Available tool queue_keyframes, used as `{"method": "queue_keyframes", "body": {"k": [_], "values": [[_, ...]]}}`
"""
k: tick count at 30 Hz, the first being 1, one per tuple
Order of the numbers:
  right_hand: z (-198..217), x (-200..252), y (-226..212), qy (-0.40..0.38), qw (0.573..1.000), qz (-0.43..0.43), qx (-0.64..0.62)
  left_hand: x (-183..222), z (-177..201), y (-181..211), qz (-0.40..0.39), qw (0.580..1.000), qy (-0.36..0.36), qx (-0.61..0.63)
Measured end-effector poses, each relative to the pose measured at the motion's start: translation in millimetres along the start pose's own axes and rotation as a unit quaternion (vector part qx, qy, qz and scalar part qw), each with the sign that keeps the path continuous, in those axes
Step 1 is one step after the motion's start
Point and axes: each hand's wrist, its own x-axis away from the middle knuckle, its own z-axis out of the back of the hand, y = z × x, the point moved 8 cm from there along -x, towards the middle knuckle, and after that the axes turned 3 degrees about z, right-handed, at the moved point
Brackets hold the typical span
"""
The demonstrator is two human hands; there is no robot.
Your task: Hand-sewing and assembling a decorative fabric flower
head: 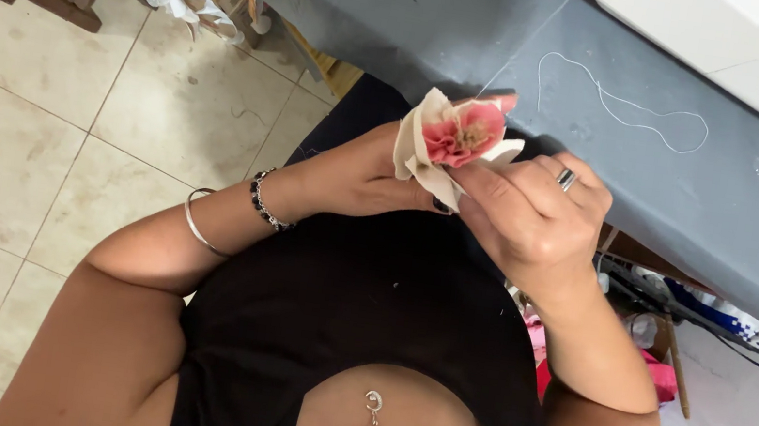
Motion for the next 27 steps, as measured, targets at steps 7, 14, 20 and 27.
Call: {"method": "queue_keyframes", "body": {"k": [7,14,20,27], "values": [[-6,-2,1,-0.016,0.997,0.02,-0.076,-2,-5,10,0.074,0.99,0.003,0.12],[-11,0,11,-0.062,0.988,0.004,-0.141,-3,-4,9,0.051,0.997,-0.003,0.064],[10,25,25,0.024,0.992,0.005,-0.122,3,1,-1,0.052,0.995,-0.014,0.089],[17,15,12,0.002,0.997,0.045,-0.066,0,1,1,0.006,0.999,0.01,0.042]]}}
